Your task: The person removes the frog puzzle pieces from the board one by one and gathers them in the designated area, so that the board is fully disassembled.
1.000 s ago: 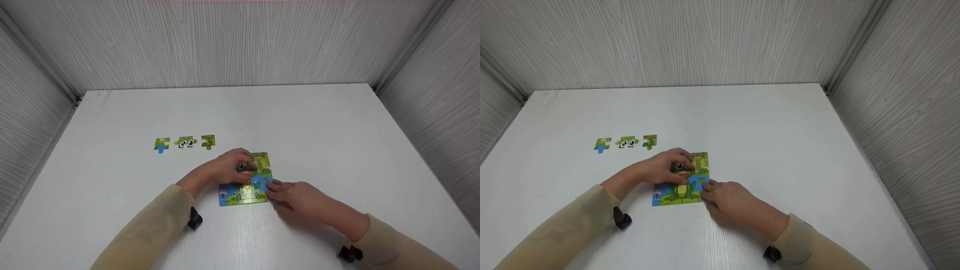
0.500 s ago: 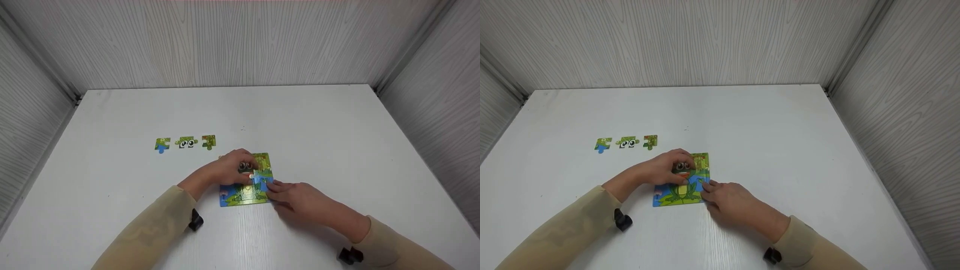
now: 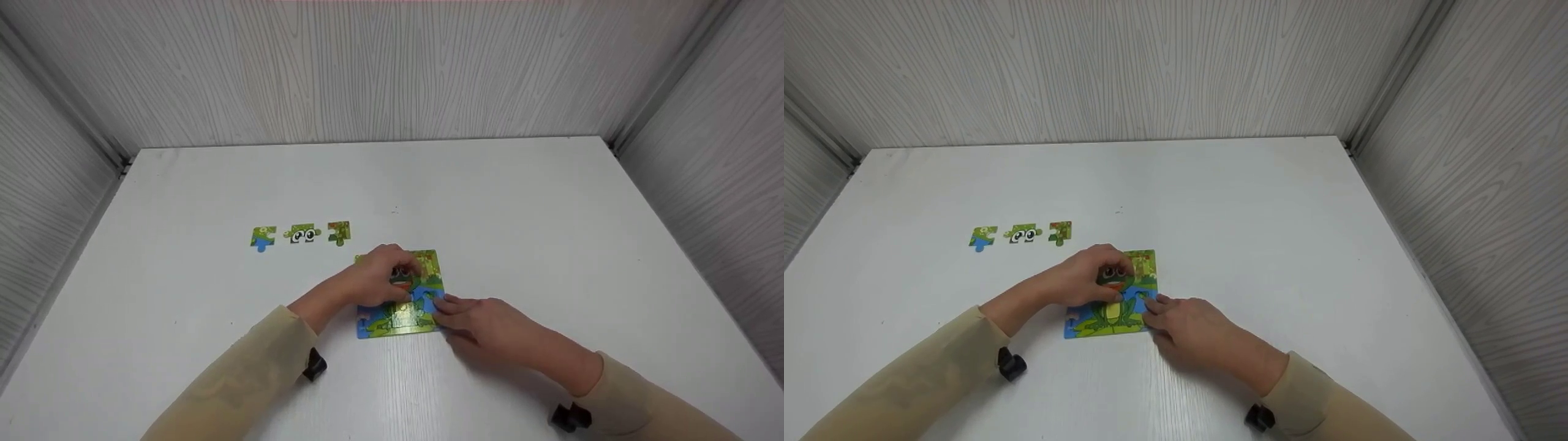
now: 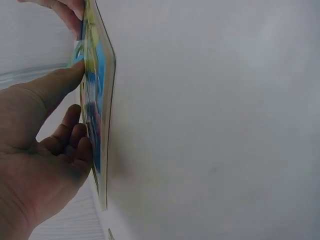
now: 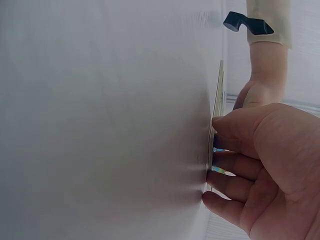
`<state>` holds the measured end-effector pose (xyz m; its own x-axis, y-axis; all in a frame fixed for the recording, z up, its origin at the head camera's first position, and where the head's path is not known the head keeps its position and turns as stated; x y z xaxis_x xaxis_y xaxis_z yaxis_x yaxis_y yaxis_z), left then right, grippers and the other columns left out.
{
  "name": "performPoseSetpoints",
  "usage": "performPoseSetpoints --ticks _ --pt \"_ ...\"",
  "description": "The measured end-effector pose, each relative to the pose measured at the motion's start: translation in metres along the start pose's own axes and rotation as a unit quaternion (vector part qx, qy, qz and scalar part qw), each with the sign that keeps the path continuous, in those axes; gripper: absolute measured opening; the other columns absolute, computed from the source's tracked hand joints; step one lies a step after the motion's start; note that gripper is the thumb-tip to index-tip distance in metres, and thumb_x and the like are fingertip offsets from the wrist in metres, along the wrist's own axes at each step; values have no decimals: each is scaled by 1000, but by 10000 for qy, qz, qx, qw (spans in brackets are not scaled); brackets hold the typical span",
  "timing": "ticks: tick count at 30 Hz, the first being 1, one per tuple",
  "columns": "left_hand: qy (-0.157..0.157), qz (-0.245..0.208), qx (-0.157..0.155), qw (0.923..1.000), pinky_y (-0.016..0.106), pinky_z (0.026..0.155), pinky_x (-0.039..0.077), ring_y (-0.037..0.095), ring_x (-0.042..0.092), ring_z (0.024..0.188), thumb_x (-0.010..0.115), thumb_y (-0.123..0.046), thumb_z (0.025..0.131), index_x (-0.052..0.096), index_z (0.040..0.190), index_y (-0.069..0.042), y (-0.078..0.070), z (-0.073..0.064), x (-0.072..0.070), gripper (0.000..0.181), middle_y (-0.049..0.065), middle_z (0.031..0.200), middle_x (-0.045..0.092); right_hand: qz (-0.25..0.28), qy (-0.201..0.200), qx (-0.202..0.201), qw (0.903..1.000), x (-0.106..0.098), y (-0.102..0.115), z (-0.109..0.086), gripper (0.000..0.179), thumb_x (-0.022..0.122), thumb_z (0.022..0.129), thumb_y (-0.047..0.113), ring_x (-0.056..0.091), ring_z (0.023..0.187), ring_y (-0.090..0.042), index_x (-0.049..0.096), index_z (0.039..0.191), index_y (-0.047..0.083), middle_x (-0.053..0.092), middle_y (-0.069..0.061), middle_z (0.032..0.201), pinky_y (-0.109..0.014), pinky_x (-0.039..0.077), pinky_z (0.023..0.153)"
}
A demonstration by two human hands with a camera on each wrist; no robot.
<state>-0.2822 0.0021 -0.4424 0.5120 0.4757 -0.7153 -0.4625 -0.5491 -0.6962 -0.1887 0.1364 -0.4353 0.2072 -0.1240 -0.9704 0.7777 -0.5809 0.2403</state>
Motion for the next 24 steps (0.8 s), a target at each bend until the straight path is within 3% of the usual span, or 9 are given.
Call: performPoseSetpoints --ticks 5,16,24 --pt "-88 88 38 9999 41 91 50 23 55 104 82 -11 92 72 123 -14 -5 -1 0 33 4 110 64 -33 169 89 9998 2 1 2 41 68 104 11 59 137 -30 65 144 3 59 -15 150 -49 56 99" --pt "-40 -22 -131 9999 35 89 52 19 61 95 76 -6 94 69 126 -15 -6 -2 3 34 -1 103 67 16 188 117 9998 2 -2 0 41 67 105 10 58 138 -30 64 145 3 58 -14 151 -49 57 98" --pt "-167 -121 -22 9998 36 82 51 17 59 86 71 -6 97 70 130 -12 -8 -3 3 33 -2 94 66 -21 97 25 9999 1 -1 -2 40 67 104 10 58 137 -30 65 144 2 59 -15 150 -48 57 98"
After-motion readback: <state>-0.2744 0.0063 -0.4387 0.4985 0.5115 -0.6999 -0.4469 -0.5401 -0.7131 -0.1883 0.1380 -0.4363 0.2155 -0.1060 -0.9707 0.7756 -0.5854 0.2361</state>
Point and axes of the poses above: each hand's wrist, its own z-axis towards the middle knuckle, its own x-axis out of the palm, y = z × x, the point moved 9 cm from there along z, towards the middle knuckle
